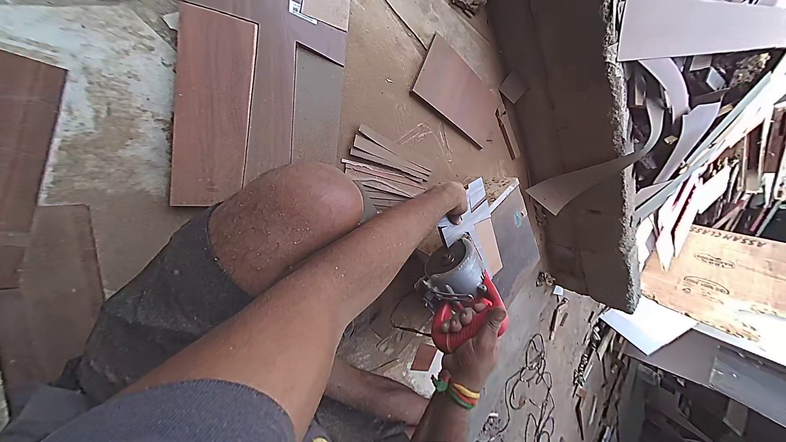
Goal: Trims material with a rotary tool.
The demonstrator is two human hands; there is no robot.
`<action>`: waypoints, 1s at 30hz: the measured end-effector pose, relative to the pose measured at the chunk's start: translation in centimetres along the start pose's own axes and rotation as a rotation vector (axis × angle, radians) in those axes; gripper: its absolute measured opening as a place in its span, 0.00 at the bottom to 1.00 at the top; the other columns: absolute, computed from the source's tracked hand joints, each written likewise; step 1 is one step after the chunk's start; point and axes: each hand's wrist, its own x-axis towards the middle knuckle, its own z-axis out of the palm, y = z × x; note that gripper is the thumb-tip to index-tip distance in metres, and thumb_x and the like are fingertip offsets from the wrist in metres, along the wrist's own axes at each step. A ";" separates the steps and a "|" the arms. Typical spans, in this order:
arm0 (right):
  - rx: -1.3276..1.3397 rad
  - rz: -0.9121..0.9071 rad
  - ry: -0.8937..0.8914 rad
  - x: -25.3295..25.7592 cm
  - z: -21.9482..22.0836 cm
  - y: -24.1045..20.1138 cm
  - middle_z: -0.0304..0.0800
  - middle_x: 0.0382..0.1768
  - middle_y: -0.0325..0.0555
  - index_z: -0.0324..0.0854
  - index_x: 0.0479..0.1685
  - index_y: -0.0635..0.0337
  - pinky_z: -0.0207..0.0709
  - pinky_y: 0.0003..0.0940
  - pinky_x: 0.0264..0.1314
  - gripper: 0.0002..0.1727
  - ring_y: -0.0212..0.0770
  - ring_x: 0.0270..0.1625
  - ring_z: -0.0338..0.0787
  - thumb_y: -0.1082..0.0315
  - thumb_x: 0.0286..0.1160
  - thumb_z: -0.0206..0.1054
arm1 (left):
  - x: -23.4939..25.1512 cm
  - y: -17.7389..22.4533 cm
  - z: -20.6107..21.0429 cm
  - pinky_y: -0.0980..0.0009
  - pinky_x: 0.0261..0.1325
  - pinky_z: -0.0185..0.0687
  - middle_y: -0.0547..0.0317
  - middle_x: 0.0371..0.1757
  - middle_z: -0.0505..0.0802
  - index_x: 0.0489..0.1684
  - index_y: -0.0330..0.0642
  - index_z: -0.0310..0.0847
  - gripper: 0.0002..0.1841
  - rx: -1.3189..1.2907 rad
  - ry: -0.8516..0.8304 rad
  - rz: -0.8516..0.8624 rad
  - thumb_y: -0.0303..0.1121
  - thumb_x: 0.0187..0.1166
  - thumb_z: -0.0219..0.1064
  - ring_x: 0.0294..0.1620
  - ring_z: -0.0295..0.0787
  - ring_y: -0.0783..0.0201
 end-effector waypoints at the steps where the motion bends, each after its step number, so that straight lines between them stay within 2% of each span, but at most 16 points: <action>1: -0.007 0.003 0.005 0.0 0.0 0.0 0.76 0.10 0.37 0.75 0.37 0.59 0.82 0.34 0.11 0.33 0.35 0.08 0.80 0.41 0.94 0.39 | 0.1 0.0 -0.1 0.39 0.61 0.83 0.37 0.60 0.90 0.69 0.31 0.79 0.34 -0.001 -0.008 0.002 0.37 0.62 0.85 0.62 0.88 0.41; 4: -0.012 0.007 0.013 0.1 0.1 -0.1 0.77 0.10 0.37 0.75 0.37 0.59 0.82 0.34 0.11 0.32 0.35 0.08 0.81 0.41 0.94 0.39 | 0.1 0.0 -0.2 0.40 0.61 0.83 0.36 0.60 0.89 0.69 0.30 0.78 0.35 -0.006 -0.018 0.002 0.36 0.63 0.84 0.62 0.88 0.41; 8: -0.011 -0.004 0.004 0.1 0.3 -0.1 0.76 0.09 0.37 0.75 0.37 0.59 0.82 0.33 0.10 0.32 0.35 0.08 0.80 0.41 0.94 0.39 | 0.3 -0.1 -0.1 0.40 0.59 0.84 0.38 0.57 0.90 0.64 0.32 0.81 0.31 -0.003 -0.019 -0.005 0.37 0.62 0.84 0.59 0.89 0.42; 14: -0.021 0.001 0.012 0.4 0.3 -0.2 0.76 0.10 0.36 0.75 0.38 0.59 0.82 0.33 0.11 0.33 0.34 0.08 0.80 0.41 0.94 0.37 | 0.1 0.0 -0.2 0.40 0.60 0.84 0.37 0.59 0.90 0.67 0.32 0.79 0.34 -0.022 -0.017 -0.011 0.37 0.61 0.86 0.61 0.89 0.41; 17: -0.004 -0.001 -0.005 0.4 0.3 -0.2 0.77 0.10 0.36 0.75 0.37 0.59 0.82 0.33 0.10 0.33 0.35 0.08 0.80 0.41 0.94 0.36 | 0.0 0.0 -0.1 0.41 0.58 0.84 0.38 0.57 0.90 0.64 0.32 0.81 0.32 0.004 -0.016 -0.003 0.37 0.61 0.85 0.59 0.89 0.43; 24: -0.024 -0.024 -0.010 0.7 0.3 -0.2 0.76 0.10 0.36 0.75 0.36 0.59 0.82 0.32 0.11 0.33 0.34 0.09 0.80 0.40 0.94 0.38 | 0.2 -0.1 0.0 0.40 0.59 0.84 0.38 0.58 0.90 0.68 0.33 0.79 0.35 -0.007 -0.009 -0.005 0.37 0.59 0.86 0.61 0.89 0.42; 27: -0.008 -0.012 -0.009 0.8 0.4 -0.2 0.76 0.10 0.36 0.75 0.36 0.58 0.82 0.33 0.11 0.33 0.35 0.08 0.80 0.39 0.94 0.38 | 0.1 0.0 0.0 0.39 0.61 0.84 0.38 0.61 0.90 0.73 0.35 0.77 0.38 -0.016 -0.011 -0.009 0.38 0.60 0.86 0.62 0.89 0.41; 30: -0.002 -0.010 0.012 0.9 0.5 -0.4 0.76 0.09 0.37 0.75 0.36 0.59 0.82 0.34 0.11 0.33 0.35 0.08 0.80 0.41 0.94 0.39 | 0.2 0.0 -0.2 0.41 0.61 0.84 0.37 0.61 0.89 0.71 0.32 0.77 0.37 -0.001 -0.022 -0.007 0.37 0.60 0.86 0.63 0.88 0.41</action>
